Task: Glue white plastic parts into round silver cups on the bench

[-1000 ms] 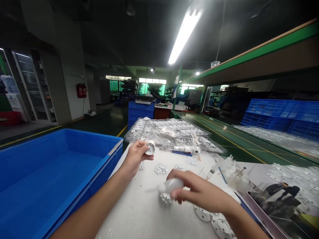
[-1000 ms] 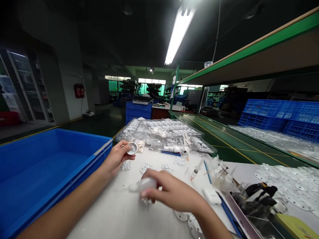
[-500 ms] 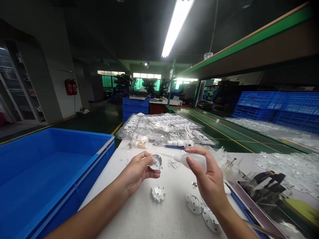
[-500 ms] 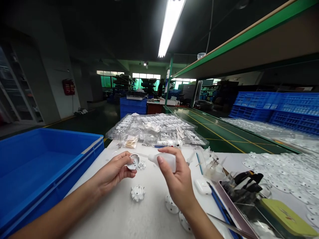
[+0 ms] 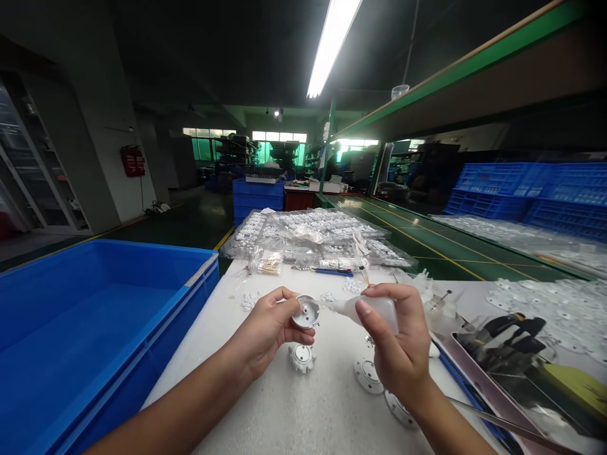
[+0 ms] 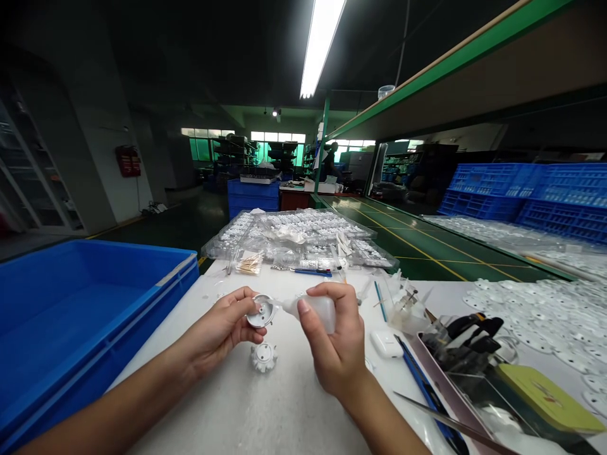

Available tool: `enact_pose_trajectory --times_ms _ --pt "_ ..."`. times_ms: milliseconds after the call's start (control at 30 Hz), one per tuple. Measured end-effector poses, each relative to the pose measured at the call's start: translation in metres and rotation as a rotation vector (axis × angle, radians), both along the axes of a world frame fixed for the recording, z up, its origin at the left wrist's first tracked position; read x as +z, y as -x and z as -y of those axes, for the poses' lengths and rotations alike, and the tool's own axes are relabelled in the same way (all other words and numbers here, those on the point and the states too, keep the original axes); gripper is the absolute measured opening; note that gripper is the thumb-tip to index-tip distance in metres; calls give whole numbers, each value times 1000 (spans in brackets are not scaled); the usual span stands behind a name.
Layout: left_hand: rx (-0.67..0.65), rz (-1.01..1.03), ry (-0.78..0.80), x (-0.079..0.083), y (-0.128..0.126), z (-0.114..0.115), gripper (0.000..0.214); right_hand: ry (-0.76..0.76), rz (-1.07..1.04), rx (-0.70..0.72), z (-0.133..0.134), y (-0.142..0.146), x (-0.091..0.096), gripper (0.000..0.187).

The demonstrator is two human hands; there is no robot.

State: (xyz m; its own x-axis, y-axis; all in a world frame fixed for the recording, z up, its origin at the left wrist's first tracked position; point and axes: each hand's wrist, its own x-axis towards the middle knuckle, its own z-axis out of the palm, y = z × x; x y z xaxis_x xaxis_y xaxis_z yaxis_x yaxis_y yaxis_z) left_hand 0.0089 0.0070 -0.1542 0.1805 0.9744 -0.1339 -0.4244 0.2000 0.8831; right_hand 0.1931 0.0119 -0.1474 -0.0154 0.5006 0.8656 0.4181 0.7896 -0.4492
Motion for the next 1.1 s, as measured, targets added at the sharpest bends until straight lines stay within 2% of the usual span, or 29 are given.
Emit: enact_pose_trajectory --times_ms 733,867,967,1100 --pt "-27 -62 14 4 -1 2 7 -19 28 11 3 2 0 9" --pt "-17 -70 34 7 -1 3 8 -10 -67 5 1 -1 0 9" --pt "28 -69 30 10 5 0 10 87 -281 -43 -8 -5 2 15" --pt "178 -68 27 16 18 -10 7 389 -478 -5 -25 -9 6 32"
